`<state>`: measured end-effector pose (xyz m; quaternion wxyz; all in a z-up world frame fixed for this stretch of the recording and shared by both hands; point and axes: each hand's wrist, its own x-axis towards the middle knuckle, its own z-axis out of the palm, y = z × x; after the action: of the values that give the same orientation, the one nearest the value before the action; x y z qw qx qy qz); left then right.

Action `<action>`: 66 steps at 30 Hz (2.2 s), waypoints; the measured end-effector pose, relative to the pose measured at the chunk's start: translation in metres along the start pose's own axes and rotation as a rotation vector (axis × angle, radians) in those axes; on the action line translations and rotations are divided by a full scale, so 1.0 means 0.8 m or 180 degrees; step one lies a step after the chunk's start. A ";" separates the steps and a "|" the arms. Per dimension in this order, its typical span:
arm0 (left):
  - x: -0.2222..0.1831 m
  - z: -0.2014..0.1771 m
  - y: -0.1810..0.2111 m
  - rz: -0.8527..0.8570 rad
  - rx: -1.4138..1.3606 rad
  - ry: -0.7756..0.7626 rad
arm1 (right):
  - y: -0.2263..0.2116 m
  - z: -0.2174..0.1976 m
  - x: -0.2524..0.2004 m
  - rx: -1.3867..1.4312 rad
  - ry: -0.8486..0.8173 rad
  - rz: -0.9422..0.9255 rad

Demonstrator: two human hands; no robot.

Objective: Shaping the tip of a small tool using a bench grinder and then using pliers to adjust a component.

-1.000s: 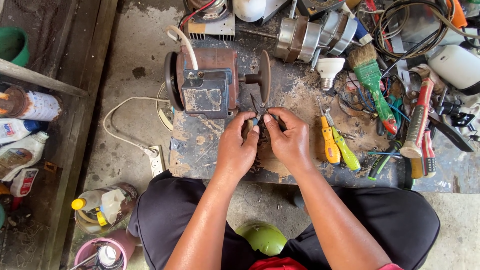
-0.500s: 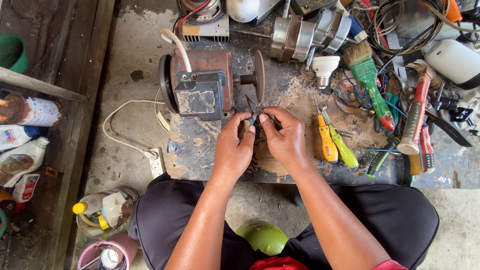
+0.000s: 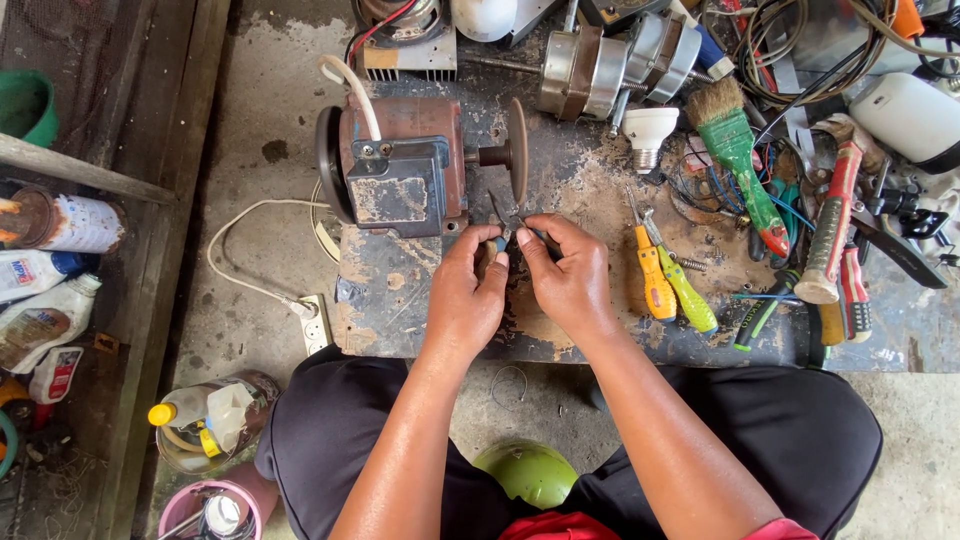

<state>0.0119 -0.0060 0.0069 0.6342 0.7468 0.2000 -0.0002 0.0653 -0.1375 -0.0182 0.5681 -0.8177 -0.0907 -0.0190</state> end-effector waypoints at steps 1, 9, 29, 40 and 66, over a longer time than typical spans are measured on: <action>0.000 0.000 0.000 -0.0003 0.0005 -0.0009 | 0.000 0.000 0.000 -0.0010 -0.0013 -0.0015; -0.004 -0.003 -0.002 -0.0040 -0.0006 -0.0055 | 0.002 0.000 -0.004 -0.0020 -0.0094 0.0011; -0.058 -0.023 0.029 0.0177 -0.0102 -0.0520 | 0.030 -0.024 -0.053 0.0726 -0.0447 -0.0040; -0.076 -0.012 0.028 0.0544 -0.0340 -0.0690 | 0.030 -0.037 -0.063 0.1205 -0.0315 -0.0176; -0.072 -0.008 0.025 0.0914 -0.0178 -0.0354 | 0.003 -0.037 -0.052 0.1464 -0.0475 -0.0408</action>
<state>-0.0365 -0.0193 0.0418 0.6584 0.7487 0.0556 0.0547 0.0267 -0.1714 -0.0158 0.7286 -0.6586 -0.1860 0.0265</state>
